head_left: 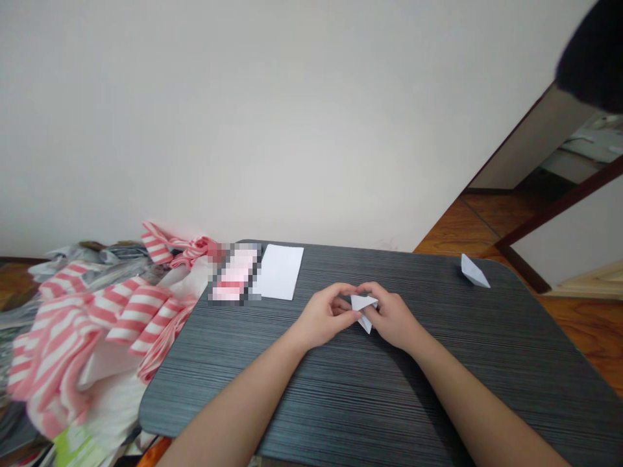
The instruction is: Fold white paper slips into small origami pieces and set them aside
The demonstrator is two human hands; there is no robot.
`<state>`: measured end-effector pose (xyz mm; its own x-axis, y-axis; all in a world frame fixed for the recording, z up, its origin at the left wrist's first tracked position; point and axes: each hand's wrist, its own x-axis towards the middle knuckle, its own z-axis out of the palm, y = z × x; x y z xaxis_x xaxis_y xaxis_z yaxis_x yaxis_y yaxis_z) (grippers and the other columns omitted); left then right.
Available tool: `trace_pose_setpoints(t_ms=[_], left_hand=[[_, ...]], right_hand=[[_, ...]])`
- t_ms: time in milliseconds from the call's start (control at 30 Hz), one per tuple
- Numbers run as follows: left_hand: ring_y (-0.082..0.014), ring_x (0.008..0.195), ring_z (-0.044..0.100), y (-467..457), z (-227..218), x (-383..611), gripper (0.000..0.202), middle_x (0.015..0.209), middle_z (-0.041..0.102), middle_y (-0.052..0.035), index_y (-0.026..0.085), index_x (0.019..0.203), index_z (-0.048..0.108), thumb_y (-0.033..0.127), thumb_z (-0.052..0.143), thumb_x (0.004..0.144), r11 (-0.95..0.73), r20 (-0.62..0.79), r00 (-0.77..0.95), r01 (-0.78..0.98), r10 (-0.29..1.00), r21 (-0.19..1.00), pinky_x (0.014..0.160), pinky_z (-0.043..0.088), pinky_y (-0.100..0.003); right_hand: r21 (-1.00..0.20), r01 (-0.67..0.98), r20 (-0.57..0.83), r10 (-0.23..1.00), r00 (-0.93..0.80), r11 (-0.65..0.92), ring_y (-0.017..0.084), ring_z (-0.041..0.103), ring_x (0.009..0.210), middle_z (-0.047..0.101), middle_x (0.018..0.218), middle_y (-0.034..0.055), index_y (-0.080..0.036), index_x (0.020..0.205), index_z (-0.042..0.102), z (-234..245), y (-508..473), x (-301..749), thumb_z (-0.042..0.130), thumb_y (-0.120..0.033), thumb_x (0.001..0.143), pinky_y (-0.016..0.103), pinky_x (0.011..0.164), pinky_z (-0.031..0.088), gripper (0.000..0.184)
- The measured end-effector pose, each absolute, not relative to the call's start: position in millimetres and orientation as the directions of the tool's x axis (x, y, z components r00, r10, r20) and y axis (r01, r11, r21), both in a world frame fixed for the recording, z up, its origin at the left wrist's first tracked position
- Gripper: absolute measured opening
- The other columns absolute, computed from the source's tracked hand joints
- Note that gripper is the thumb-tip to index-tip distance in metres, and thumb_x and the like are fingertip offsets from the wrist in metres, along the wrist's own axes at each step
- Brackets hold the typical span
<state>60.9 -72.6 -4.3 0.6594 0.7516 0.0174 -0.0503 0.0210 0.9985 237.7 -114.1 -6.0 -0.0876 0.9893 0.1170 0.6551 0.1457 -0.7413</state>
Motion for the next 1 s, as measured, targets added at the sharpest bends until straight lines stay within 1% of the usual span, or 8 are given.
trace_pose_setpoints(t_ms=[167, 333, 433, 533, 667, 800, 900, 1000], left_hand=[[-0.0118, 0.077, 0.060, -70, -4, 61, 0.039, 0.104, 0.060, -0.0095, 0.015, 0.108, 0.052, 0.025, 0.066, 0.073, 0.093, 0.025, 0.653, -0.145, 0.757, 0.985, 0.072, 0.047, -0.026], [-0.0151, 0.093, 0.059, -66, -4, 59, 0.039, 0.113, 0.057, -0.0109, 0.015, 0.108, 0.053, 0.021, 0.067, 0.072, 0.194, 0.047, 0.665, -0.283, 0.745, 0.939, 0.085, 0.044, -0.030], [-0.0170, 0.097, 0.058, -66, -6, 59, 0.040, 0.112, 0.058, -0.0111, 0.015, 0.108, 0.054, 0.020, 0.068, 0.071, 0.228, 0.052, 0.657, -0.333, 0.752, 0.915, 0.088, 0.042, -0.032], [-0.0195, 0.100, 0.057, -66, -8, 60, 0.041, 0.115, 0.057, -0.0121, 0.016, 0.108, 0.055, 0.019, 0.069, 0.070, 0.249, 0.070, 0.661, -0.376, 0.747, 0.893, 0.090, 0.041, -0.035], [-0.0214, 0.105, 0.055, -66, -8, 59, 0.042, 0.121, 0.054, -0.0133, 0.016, 0.111, 0.055, 0.017, 0.068, 0.071, 0.273, 0.078, 0.671, -0.401, 0.737, 0.874, 0.093, 0.039, -0.037], [-0.0215, 0.105, 0.054, -65, -7, 59, 0.040, 0.123, 0.052, -0.0131, 0.016, 0.114, 0.054, 0.021, 0.064, 0.075, 0.350, 0.010, 0.679, -0.390, 0.734, 0.852, 0.090, 0.043, -0.037], [-0.0195, 0.093, 0.058, -66, -8, 59, 0.038, 0.111, 0.057, -0.0127, 0.015, 0.113, 0.053, 0.027, 0.060, 0.078, 0.393, -0.064, 0.705, -0.315, 0.706, 0.864, 0.082, 0.048, -0.037], [-0.0172, 0.080, 0.061, -67, -9, 61, 0.038, 0.096, 0.062, -0.0110, 0.011, 0.109, 0.055, 0.029, 0.062, 0.077, 0.374, -0.106, 0.739, -0.207, 0.665, 0.904, 0.077, 0.050, -0.037]], right_hand=[[-0.816, 0.564, 0.108, 0.992, -0.071, 0.129, 0.013, 0.051, 0.049, 0.061, 0.063, -0.0021, -0.023, 0.109, 0.050, -5, -116, 238, 0.046, -0.020, 0.083, 0.024, 0.048, 0.036, 0.027], [-0.950, 0.299, 0.068, 0.995, -0.067, 0.086, 0.011, 0.047, 0.048, 0.056, 0.063, -0.0021, -0.023, 0.110, 0.051, -8, -117, 240, 0.048, -0.024, 0.084, 0.023, 0.046, 0.036, 0.026], [-0.980, 0.186, 0.058, 0.994, -0.088, 0.074, 0.010, 0.048, 0.051, 0.059, 0.073, 0.0011, -0.022, 0.107, 0.057, -11, -117, 242, 0.052, -0.026, 0.083, 0.023, 0.046, 0.038, 0.024], [-0.987, 0.143, 0.059, 0.994, -0.089, 0.071, 0.009, 0.048, 0.050, 0.062, 0.086, 0.0043, -0.022, 0.102, 0.062, -15, -117, 244, 0.054, -0.029, 0.083, 0.023, 0.045, 0.038, 0.022], [-0.981, 0.170, 0.084, 0.993, -0.082, 0.097, 0.011, 0.050, 0.050, 0.064, 0.085, 0.0040, -0.024, 0.104, 0.063, -19, -118, 246, 0.053, -0.030, 0.084, 0.024, 0.045, 0.039, 0.023], [-0.917, 0.334, 0.194, 0.975, -0.109, 0.220, 0.013, 0.053, 0.058, 0.062, 0.089, 0.0051, -0.024, 0.109, 0.062, -14, -118, 246, 0.050, -0.026, 0.086, 0.026, 0.053, 0.042, 0.026], [-0.833, 0.434, 0.297, 0.939, -0.171, 0.342, 0.015, 0.055, 0.069, 0.060, 0.087, 0.0054, -0.023, 0.114, 0.060, -8, -117, 245, 0.048, -0.021, 0.087, 0.029, 0.064, 0.044, 0.030], [-0.787, 0.462, 0.344, 0.912, -0.223, 0.410, 0.016, 0.055, 0.073, 0.059, 0.085, 0.0055, -0.023, 0.117, 0.058, -5, -116, 245, 0.047, -0.018, 0.086, 0.031, 0.068, 0.044, 0.033]])
